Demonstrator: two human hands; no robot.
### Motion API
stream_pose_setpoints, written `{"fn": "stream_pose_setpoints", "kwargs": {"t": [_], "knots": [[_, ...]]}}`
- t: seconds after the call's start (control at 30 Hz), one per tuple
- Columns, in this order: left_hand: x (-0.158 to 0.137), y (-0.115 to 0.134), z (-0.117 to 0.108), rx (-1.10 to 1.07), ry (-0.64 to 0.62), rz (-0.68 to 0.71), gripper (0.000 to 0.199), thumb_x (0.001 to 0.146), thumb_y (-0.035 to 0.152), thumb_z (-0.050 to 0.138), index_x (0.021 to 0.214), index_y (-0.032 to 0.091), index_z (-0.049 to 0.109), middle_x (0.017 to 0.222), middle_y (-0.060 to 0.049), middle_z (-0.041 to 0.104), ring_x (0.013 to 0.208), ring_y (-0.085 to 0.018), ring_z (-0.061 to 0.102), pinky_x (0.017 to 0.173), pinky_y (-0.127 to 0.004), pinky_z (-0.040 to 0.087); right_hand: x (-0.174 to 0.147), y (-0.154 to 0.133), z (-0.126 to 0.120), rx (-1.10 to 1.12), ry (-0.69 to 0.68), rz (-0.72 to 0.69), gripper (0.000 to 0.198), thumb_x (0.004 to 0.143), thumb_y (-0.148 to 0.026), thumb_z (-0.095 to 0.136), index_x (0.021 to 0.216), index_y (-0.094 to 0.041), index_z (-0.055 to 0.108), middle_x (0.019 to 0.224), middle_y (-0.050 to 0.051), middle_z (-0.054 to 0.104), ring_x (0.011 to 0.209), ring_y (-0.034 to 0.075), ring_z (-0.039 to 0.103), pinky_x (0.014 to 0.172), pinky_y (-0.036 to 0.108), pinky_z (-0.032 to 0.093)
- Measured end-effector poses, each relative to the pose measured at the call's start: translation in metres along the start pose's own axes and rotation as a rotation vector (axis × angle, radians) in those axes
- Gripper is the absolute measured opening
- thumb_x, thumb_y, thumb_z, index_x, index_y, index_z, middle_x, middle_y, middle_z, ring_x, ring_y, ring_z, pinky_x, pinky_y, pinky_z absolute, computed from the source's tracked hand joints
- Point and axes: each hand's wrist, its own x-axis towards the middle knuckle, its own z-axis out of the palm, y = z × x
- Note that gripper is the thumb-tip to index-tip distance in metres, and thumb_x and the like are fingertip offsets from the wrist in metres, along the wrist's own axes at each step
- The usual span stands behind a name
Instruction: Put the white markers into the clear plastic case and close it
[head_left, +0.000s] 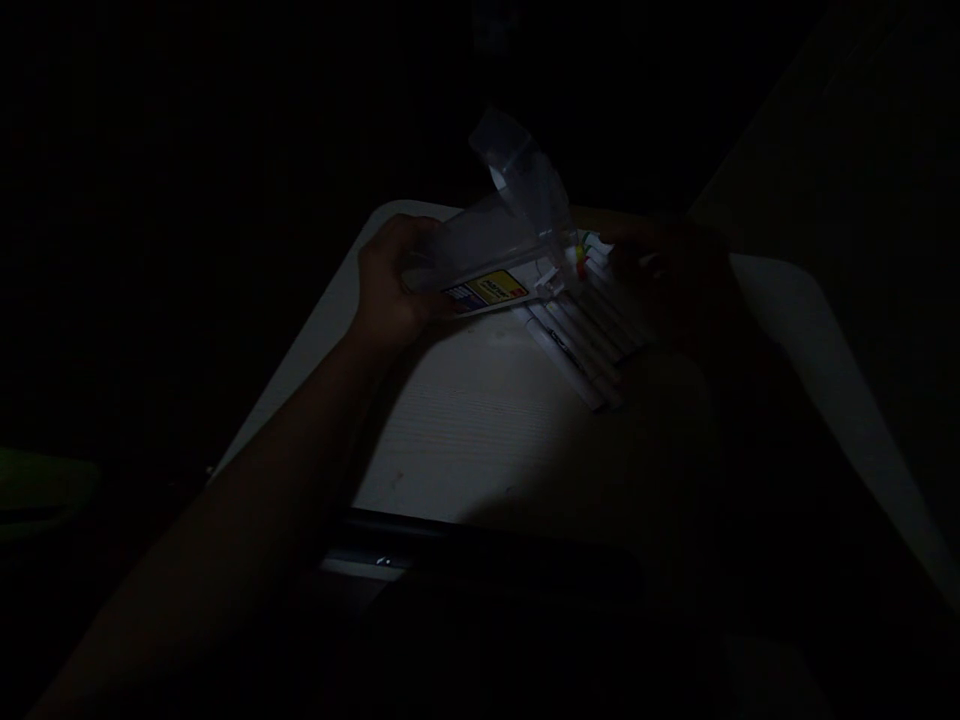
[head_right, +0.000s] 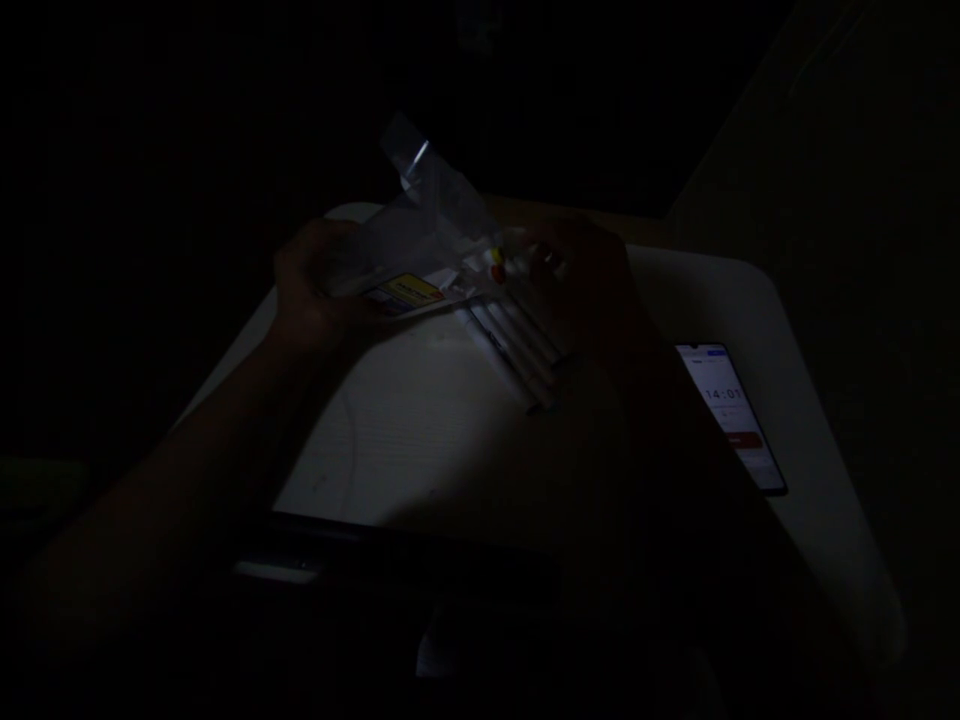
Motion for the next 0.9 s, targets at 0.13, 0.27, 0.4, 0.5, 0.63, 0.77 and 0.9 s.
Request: {"fn": "stream_pose_setpoints", "kwargs": {"t": [0.13, 0.27, 0.4, 0.5, 0.63, 0.77, 0.9], "knots": [[0.002, 0.003, -0.001, 0.076, -0.025, 0.068, 0.089, 0.047, 0.079, 0.077, 0.110, 0.020, 0.060, 0.099, -0.004, 0.060, 0.097, -0.026, 0.063, 0.091, -0.050, 0.054, 0.002, -0.036, -0.005, 0.031, -0.061, -0.058, 0.034, 0.093, -0.026, 0.047, 0.121, -0.020, 0.065, 0.128, 0.006, 0.063, 0.117, 0.019, 0.061, 0.108, 0.036, 0.050], [0.004, 0.002, -0.002, 0.092, -0.050, 0.119, 0.096, 0.045, 0.084, 0.074, 0.113, 0.017, 0.060, 0.099, -0.005, 0.058, 0.092, -0.024, 0.063, 0.088, -0.048, 0.054, 0.003, -0.035, 0.004, 0.042, -0.113, -0.141, 0.034, 0.092, -0.020, 0.045, 0.119, -0.016, 0.066, 0.127, 0.007, 0.063, 0.122, 0.017, 0.058, 0.111, 0.034, 0.047], [0.004, 0.004, -0.002, 0.131, -0.040, 0.160, 0.093, 0.048, 0.083, 0.074, 0.113, 0.018, 0.061, 0.097, -0.004, 0.058, 0.091, -0.023, 0.062, 0.085, -0.046, 0.055, 0.004, -0.026, 0.008, 0.118, -0.125, -0.174, 0.032, 0.092, -0.017, 0.043, 0.114, -0.014, 0.067, 0.125, 0.008, 0.064, 0.119, 0.015, 0.060, 0.108, 0.029, 0.049], [0.005, 0.006, -0.001, 0.133, -0.038, 0.196, 0.092, 0.047, 0.084, 0.073, 0.112, 0.018, 0.062, 0.095, -0.004, 0.058, 0.087, -0.022, 0.062, 0.079, -0.045, 0.056, 0.004, -0.028, 0.007, 0.140, -0.166, -0.138, 0.030, 0.090, -0.015, 0.044, 0.111, -0.017, 0.066, 0.124, 0.006, 0.063, 0.117, 0.015, 0.060, 0.107, 0.031, 0.049], [0.006, 0.008, -0.001, 0.155, -0.033, 0.217, 0.093, 0.044, 0.082, 0.076, 0.112, 0.020, 0.062, 0.096, -0.003, 0.059, 0.085, -0.022, 0.063, 0.076, -0.044, 0.056, 0.003, -0.037, 0.007, 0.097, -0.125, -0.050, 0.029, 0.087, -0.010, 0.048, 0.107, -0.018, 0.068, 0.120, 0.007, 0.063, 0.113, 0.016, 0.060, 0.105, 0.029, 0.050], [0.007, 0.011, -0.003, 0.154, -0.071, 0.216, 0.092, 0.045, 0.082, 0.076, 0.111, 0.019, 0.063, 0.094, -0.004, 0.060, 0.085, -0.022, 0.063, 0.079, -0.045, 0.056, 0.004, -0.039, 0.010, 0.034, -0.110, -0.040, 0.033, 0.083, -0.008, 0.052, 0.107, -0.022, 0.069, 0.116, 0.006, 0.064, 0.109, 0.017, 0.061, 0.100, 0.028, 0.053], [0.008, 0.010, -0.003, 0.129, -0.064, 0.175, 0.094, 0.043, 0.085, 0.074, 0.110, 0.020, 0.062, 0.092, -0.002, 0.058, 0.087, -0.023, 0.064, 0.083, -0.048, 0.054, 0.007, -0.039, 0.006, 0.006, -0.120, -0.047, 0.029, 0.086, -0.016, 0.053, 0.108, -0.023, 0.071, 0.117, 0.006, 0.065, 0.112, 0.020, 0.060, 0.101, 0.034, 0.053]]}}
